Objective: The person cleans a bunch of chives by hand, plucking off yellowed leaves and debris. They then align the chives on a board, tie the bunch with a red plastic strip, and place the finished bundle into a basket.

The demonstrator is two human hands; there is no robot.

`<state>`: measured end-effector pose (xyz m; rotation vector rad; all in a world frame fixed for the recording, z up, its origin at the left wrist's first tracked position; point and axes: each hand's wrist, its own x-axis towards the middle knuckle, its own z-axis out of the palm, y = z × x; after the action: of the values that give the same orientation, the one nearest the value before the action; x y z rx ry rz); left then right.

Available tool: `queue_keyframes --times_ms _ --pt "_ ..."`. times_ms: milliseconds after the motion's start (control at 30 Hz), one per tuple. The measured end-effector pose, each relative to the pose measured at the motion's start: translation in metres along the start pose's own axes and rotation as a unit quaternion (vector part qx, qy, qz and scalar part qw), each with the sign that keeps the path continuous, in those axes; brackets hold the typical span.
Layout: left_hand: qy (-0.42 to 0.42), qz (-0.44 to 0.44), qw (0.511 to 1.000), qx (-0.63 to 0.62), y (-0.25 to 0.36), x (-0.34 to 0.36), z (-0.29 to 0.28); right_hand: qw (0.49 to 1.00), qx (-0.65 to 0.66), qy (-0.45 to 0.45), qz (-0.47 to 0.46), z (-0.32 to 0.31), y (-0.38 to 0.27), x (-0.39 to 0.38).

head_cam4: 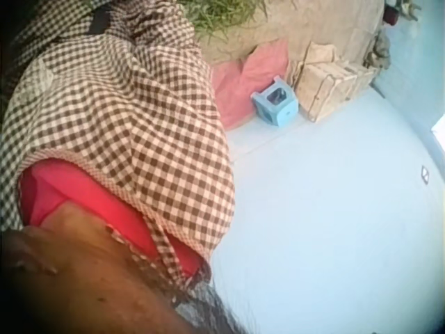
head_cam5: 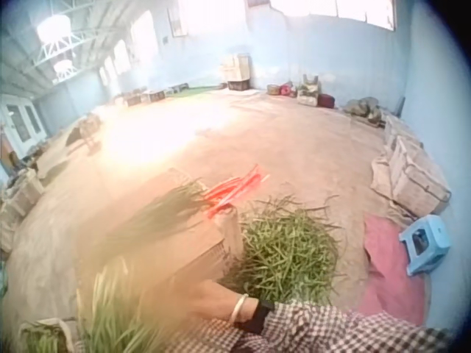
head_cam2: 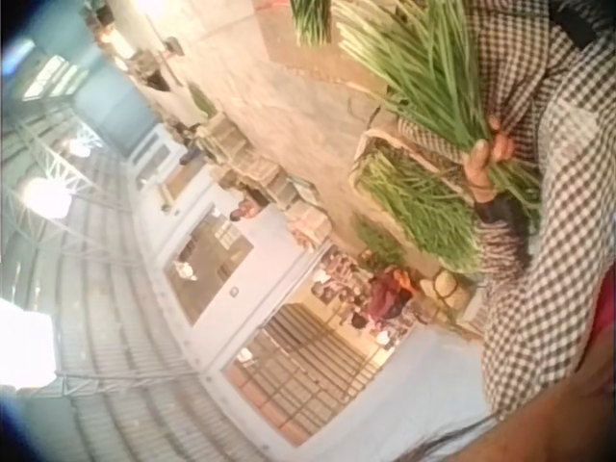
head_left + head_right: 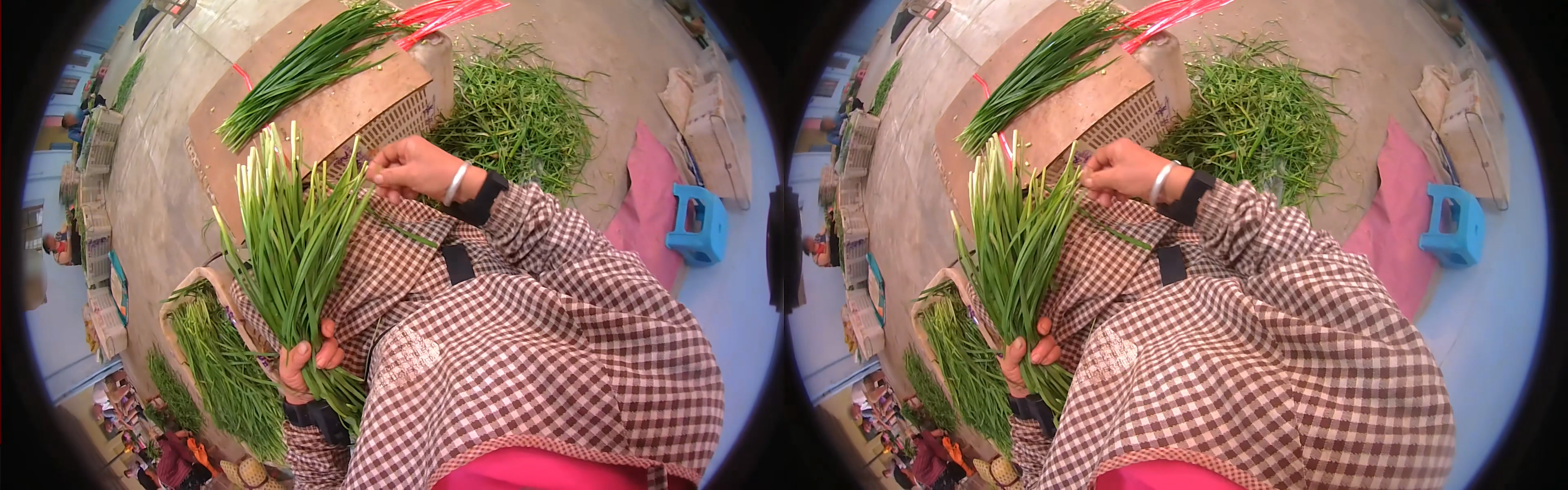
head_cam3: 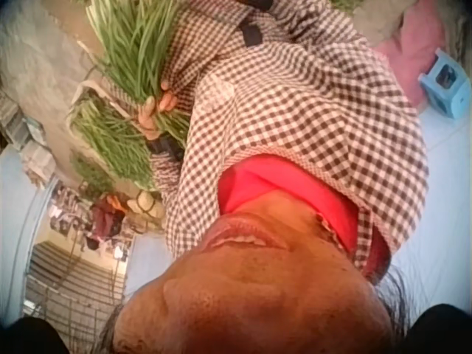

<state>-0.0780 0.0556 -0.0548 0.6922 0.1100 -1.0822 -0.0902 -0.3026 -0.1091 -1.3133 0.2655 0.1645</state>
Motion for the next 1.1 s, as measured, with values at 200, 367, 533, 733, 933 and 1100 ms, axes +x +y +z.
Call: queue_keyframes --times_ms 200,367,533,733,933,1100 --pt "0.015 -0.014 0.998 0.060 -0.002 0.002 0.018 0.992 -0.041 -0.043 -0.109 0.035 -0.054 0.054" --pt "-0.098 -0.050 0.987 -0.117 -0.007 -0.001 0.011 0.977 -0.131 -0.119 -0.120 0.063 -0.095 0.076" --pt "-0.133 -0.047 0.973 -0.181 -0.014 -0.011 0.001 0.971 -0.132 0.055 -0.191 0.015 -0.118 0.062" --pt "-0.162 -0.047 0.963 -0.213 -0.015 -0.007 -0.006 0.991 -0.106 0.085 0.010 -0.034 -0.023 0.083" --pt "-0.141 -0.044 0.967 -0.209 -0.016 -0.010 -0.007 0.986 0.104 -0.129 0.028 0.014 0.003 0.082" --pt "-0.130 -0.041 0.973 -0.187 -0.014 -0.008 -0.001 0.988 -0.011 -0.154 0.009 0.018 -0.030 0.079"
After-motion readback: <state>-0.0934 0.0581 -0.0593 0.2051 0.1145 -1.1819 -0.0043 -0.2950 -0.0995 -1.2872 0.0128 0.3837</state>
